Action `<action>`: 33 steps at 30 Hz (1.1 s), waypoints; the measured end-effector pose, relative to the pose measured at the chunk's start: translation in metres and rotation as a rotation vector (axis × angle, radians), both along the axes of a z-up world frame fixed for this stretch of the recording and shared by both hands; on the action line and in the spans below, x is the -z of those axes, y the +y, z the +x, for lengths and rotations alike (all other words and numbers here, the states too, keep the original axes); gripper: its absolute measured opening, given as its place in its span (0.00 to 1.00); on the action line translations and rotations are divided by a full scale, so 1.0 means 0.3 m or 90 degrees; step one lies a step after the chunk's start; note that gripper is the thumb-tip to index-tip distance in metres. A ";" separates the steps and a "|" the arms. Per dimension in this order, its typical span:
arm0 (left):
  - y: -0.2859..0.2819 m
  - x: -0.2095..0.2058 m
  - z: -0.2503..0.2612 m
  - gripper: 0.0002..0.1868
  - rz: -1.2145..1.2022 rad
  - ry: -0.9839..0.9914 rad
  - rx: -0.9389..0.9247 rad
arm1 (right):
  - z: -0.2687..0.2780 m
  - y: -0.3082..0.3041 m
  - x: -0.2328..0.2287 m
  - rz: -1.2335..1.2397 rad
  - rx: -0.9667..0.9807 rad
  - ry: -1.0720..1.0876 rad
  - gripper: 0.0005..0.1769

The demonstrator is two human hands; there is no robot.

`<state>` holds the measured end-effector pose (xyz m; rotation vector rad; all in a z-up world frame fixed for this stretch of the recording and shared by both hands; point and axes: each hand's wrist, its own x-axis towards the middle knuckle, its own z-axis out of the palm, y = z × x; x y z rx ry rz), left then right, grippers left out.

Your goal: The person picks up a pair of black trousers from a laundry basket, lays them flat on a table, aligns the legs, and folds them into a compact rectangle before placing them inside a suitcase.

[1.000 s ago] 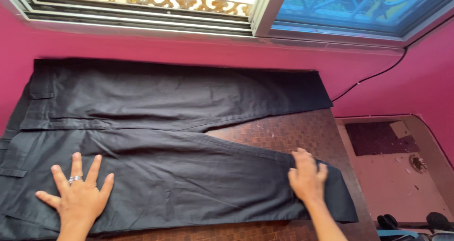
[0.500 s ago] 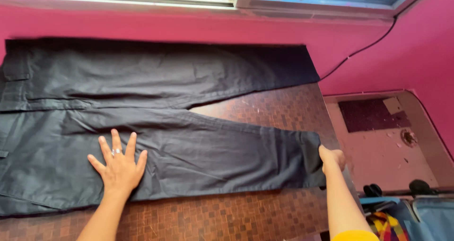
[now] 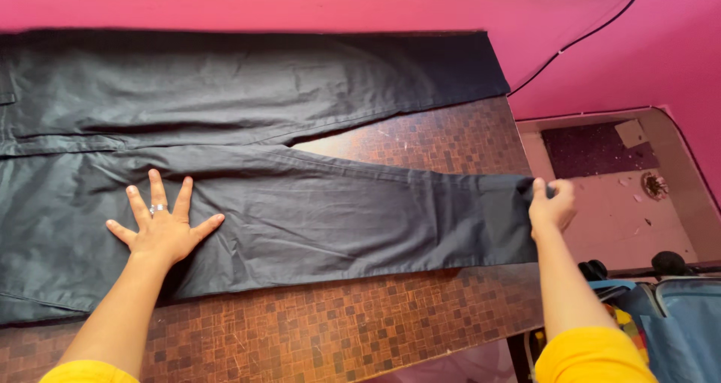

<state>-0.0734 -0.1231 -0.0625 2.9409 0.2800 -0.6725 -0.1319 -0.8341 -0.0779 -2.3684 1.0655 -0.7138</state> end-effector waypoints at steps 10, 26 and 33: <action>0.006 0.028 -0.017 0.55 0.002 -0.045 -0.001 | 0.089 -0.080 -0.177 -0.099 -0.074 0.203 0.21; -0.006 0.021 -0.039 0.52 -0.017 -0.153 0.002 | -0.055 0.561 -0.005 -0.261 -0.432 0.263 0.43; 0.105 0.045 -0.272 0.48 -0.050 -0.408 0.178 | 0.012 0.404 0.076 -0.248 -0.275 0.351 0.40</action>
